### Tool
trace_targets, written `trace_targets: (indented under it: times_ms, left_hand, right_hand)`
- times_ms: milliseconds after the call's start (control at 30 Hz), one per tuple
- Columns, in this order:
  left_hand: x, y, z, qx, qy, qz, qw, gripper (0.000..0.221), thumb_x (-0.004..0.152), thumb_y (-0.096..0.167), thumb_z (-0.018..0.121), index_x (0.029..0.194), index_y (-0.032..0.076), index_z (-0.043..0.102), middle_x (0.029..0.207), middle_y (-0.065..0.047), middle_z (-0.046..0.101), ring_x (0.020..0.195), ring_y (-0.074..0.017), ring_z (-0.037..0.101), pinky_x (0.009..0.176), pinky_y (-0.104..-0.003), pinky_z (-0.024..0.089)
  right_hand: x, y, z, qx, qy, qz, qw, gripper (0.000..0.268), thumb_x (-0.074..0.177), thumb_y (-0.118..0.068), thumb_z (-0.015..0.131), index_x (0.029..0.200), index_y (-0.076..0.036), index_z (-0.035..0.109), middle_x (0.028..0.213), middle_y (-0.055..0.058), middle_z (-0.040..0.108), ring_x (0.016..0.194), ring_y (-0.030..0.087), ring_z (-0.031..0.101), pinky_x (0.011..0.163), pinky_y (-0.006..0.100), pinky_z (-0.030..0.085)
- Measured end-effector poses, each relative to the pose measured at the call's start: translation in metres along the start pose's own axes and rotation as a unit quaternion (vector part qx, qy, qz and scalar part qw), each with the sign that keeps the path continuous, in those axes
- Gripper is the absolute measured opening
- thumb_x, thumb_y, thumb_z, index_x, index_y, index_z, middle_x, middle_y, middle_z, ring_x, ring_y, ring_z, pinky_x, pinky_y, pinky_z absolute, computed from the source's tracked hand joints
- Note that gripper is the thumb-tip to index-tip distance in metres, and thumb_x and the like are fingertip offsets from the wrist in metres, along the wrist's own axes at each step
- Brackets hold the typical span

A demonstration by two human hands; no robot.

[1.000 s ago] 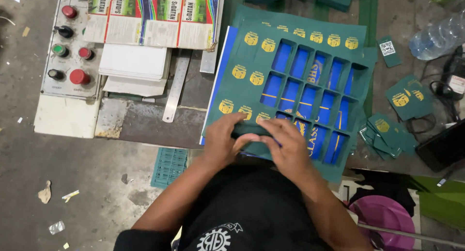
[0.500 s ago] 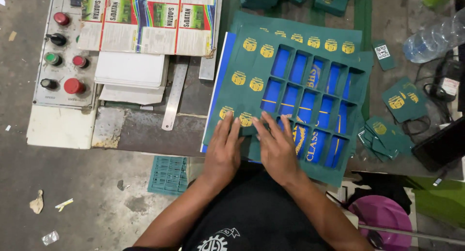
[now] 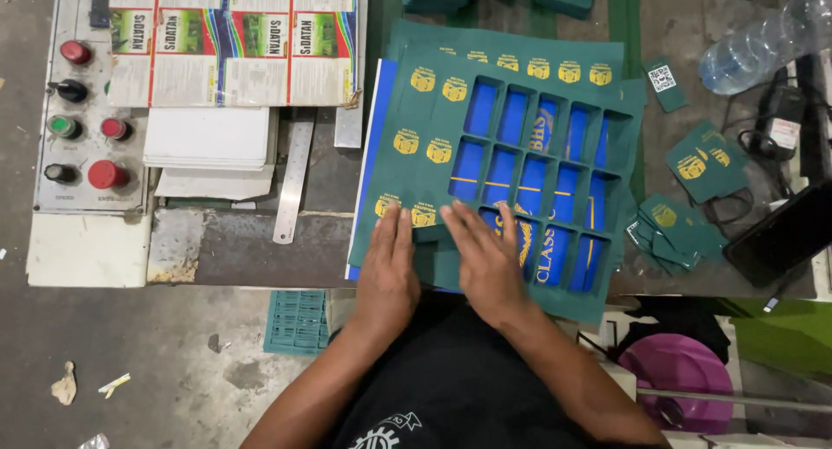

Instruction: Organizing and sorting small green printed paper tags into a grid-based tray on a production floor.

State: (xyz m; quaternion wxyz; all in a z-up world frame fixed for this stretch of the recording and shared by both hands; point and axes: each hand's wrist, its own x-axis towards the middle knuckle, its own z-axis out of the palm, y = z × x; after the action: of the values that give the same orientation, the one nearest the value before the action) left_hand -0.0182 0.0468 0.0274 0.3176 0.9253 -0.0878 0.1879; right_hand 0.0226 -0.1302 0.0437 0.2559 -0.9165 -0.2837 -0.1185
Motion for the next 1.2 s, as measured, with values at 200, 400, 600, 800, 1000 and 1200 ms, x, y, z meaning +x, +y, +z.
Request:
trace_targets:
  times_ms: [200,400,600,800,1000,1200]
  left_hand:
    - [0.02,0.003,-0.026,-0.196,-0.051,-0.11,0.973,0.055,0.091,0.0,0.072,0.143,0.004,0.054,0.128,-0.02,0.072,0.12,-0.036,0.071,0.099,-0.041,0.057]
    - [0.049,-0.004,-0.028,-0.521,-0.182,-0.264,0.792,0.063,0.09,-0.002,0.072,0.148,0.004,0.048,0.107,-0.01,0.073,0.097,-0.0122,0.066,0.081,-0.027,0.054]
    - [0.055,0.006,-0.007,-0.535,-0.149,-0.285,0.781,0.068,0.089,0.001,0.071,0.15,0.006,0.042,0.107,-0.009,0.073,0.09,-0.0108,0.067,0.072,-0.026,0.053]
    - [0.037,0.0,-0.005,-0.121,0.031,-0.028,0.992,0.064,0.093,0.015,0.079,0.146,-0.001,0.046,0.113,-0.014,0.073,0.099,-0.0314,0.073,0.086,-0.042,0.057]
    - [0.032,-0.004,0.001,-0.051,-0.005,-0.01,0.999,0.054,0.088,0.008,0.074,0.135,-0.003,0.052,0.109,-0.017,0.067,0.103,-0.0366,0.063,0.092,-0.047,0.048]
    - [0.031,-0.009,0.006,-0.075,-0.006,-0.039,0.996,0.047,0.087,0.005,0.071,0.131,-0.002,0.054,0.107,-0.016,0.066,0.102,-0.0356,0.062,0.091,-0.046,0.048]
  right_hand:
    - [0.004,0.012,-0.029,0.252,0.0,0.228,0.941,0.047,0.089,-0.006,0.073,0.135,-0.003,0.062,0.131,0.014,0.066,0.114,0.022,0.069,0.101,0.039,0.05]
    - [0.004,0.046,-0.05,0.414,-0.073,0.272,0.866,0.035,0.095,-0.01,0.07,0.128,0.0,0.067,0.106,0.003,0.075,0.097,0.009,0.067,0.088,0.027,0.054]
    - [0.002,0.07,-0.043,0.397,-0.034,0.253,0.882,0.033,0.095,-0.008,0.071,0.127,0.0,0.067,0.1,0.001,0.072,0.092,0.007,0.064,0.084,0.025,0.053]
    - [0.039,0.181,-0.039,0.431,0.105,0.296,0.846,0.032,0.099,-0.005,0.072,0.13,0.0,0.068,0.096,0.001,0.065,0.084,0.009,0.06,0.078,0.027,0.054]
    - [0.14,0.329,-0.043,0.486,0.151,0.267,0.819,0.019,0.106,-0.013,0.071,0.119,0.002,0.071,0.091,0.002,0.069,0.074,0.011,0.061,0.065,0.028,0.054]
    - [0.213,0.408,-0.018,0.479,0.1,0.38,0.785,0.018,0.101,-0.02,0.072,0.109,-0.004,0.071,0.079,0.006,0.071,0.059,0.013,0.061,0.052,0.027,0.05]
